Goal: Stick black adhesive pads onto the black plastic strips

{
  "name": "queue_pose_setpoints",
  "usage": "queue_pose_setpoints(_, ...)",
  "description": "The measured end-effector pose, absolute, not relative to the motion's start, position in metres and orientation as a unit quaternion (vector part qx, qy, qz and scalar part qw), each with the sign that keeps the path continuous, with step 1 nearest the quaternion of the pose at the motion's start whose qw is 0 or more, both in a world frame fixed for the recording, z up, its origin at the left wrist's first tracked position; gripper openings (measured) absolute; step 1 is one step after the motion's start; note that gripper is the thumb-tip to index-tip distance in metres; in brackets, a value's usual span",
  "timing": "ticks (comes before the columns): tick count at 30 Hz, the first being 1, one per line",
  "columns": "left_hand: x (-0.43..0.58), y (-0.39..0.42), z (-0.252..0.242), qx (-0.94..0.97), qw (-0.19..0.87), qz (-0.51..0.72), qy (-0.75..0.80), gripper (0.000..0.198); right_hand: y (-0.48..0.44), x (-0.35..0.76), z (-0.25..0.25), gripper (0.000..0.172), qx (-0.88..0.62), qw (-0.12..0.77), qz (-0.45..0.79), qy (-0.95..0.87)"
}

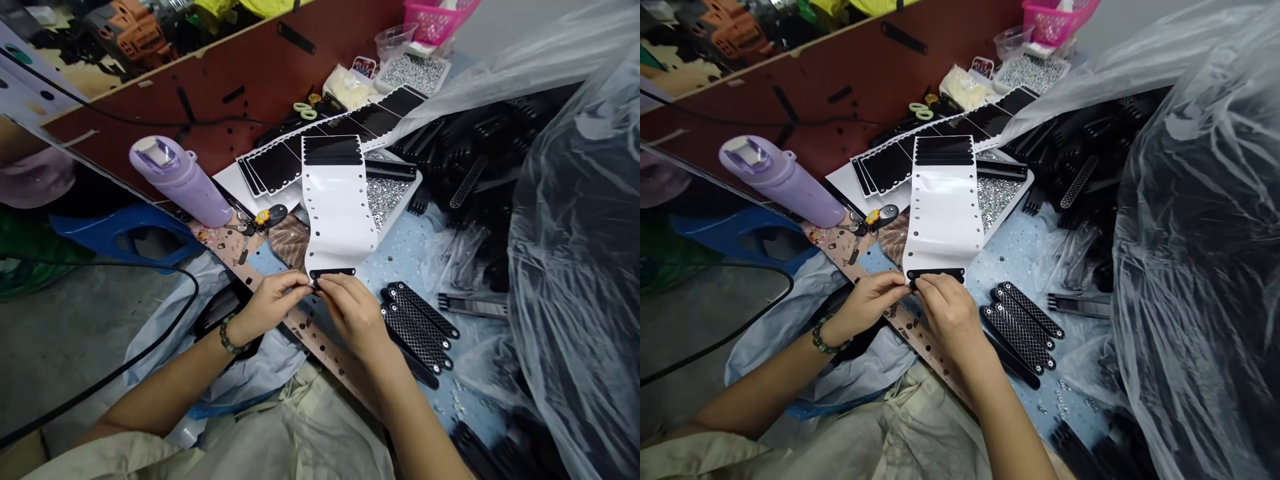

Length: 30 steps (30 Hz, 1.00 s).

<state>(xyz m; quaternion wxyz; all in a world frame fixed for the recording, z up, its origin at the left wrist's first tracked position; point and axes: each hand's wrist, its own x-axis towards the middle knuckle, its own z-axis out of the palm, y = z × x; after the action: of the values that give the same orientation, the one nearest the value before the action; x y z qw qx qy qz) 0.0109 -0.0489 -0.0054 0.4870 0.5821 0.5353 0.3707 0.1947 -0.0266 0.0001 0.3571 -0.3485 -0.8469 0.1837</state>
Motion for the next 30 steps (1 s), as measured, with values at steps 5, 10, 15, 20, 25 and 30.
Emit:
queue_pose_setpoints(5,0.011,-0.041,-0.022,0.512,0.495,0.385,0.587,0.021,-0.019,0.218,0.004,0.016,-0.488,0.535,0.247,-0.643)
queue_pose_setpoints(10,0.001,-0.040,-0.035,0.524,0.478,0.342,0.617,0.025,-0.028,0.276,0.034,0.004,-0.559,0.672,0.255,-0.413)
queue_pose_setpoints(15,0.011,-0.062,-0.009,0.630,0.221,0.347,0.658,0.051,-0.069,0.311,0.035,0.010,-0.604,0.577,0.227,-0.501)
queue_pose_setpoints(20,0.070,-0.053,0.006,0.703,0.489,0.249,0.452,0.036,-0.082,0.300,-0.002,0.006,-0.614,0.322,0.184,-0.697)
queue_pose_setpoints(25,0.112,-0.021,-0.016,0.650,0.597,0.187,0.431,0.036,-0.074,0.286,-0.019,0.012,-0.597,0.256,0.161,-0.743)
queue_pose_setpoints(30,0.118,-0.016,-0.027,0.611,0.633,0.210,0.427,0.030,-0.072,0.286,-0.017,0.015,-0.592,0.238,0.139,-0.757)
